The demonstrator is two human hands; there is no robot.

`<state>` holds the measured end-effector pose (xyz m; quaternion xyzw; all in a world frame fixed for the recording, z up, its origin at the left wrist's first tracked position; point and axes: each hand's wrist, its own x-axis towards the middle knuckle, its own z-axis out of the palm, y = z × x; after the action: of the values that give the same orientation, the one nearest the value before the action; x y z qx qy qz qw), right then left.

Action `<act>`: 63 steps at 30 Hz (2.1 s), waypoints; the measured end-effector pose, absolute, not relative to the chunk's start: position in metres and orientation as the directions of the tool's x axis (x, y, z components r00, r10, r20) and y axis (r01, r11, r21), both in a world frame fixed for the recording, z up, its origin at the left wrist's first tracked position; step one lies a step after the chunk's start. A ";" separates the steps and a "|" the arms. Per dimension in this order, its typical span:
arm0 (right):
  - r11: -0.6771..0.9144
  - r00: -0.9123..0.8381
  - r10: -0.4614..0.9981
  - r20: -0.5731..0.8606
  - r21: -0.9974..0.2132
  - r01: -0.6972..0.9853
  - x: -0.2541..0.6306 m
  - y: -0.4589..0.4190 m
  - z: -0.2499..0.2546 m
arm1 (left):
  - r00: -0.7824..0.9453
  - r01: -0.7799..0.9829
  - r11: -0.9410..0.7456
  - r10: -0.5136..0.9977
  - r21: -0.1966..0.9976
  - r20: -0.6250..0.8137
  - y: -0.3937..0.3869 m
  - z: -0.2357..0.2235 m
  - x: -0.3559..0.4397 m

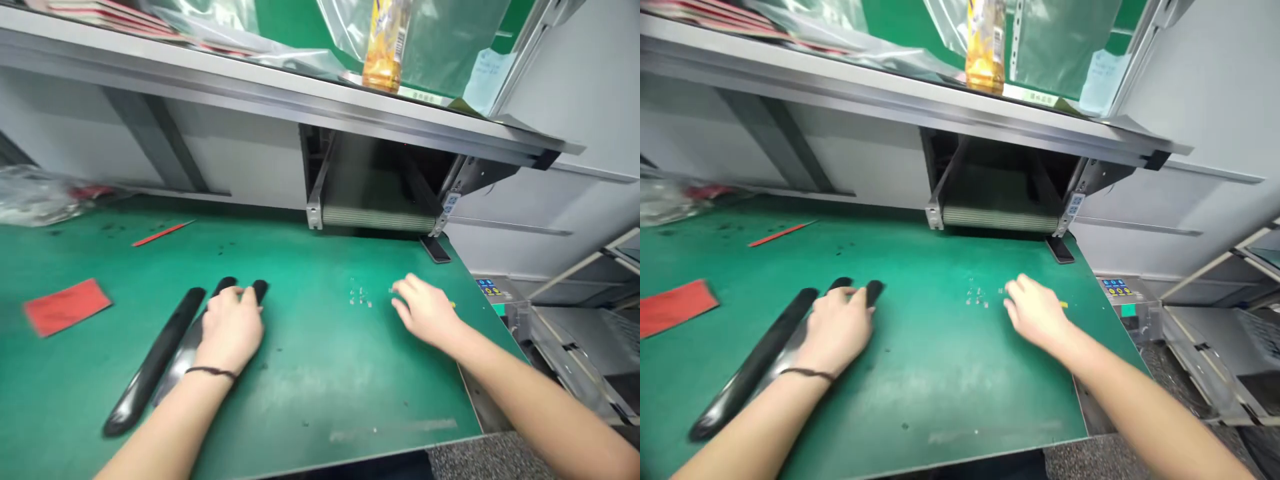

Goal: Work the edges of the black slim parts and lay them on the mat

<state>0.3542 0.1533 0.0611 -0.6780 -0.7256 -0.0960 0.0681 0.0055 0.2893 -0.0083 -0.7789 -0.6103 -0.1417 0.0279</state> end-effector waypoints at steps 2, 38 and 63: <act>-0.104 0.085 0.954 0.288 0.053 0.993 0.387 0.216 0.080 | 0.298 0.954 -0.294 0.903 -0.062 0.310 0.305 -0.013 -0.013; 0.522 -0.171 0.800 0.575 -0.528 0.670 0.212 0.011 0.069 | 0.596 -0.634 0.402 0.798 0.661 0.086 0.012 -0.004 0.050; 0.642 -0.250 0.716 0.652 -0.474 0.602 0.146 -0.024 0.011 | 0.046 -0.814 0.205 0.955 0.544 -0.292 0.020 0.028 -0.045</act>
<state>0.1456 -0.0243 0.0106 -0.4180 -0.7881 0.0637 0.4473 -0.0450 0.0197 0.0277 -0.1160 -0.3054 -0.6195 -0.7138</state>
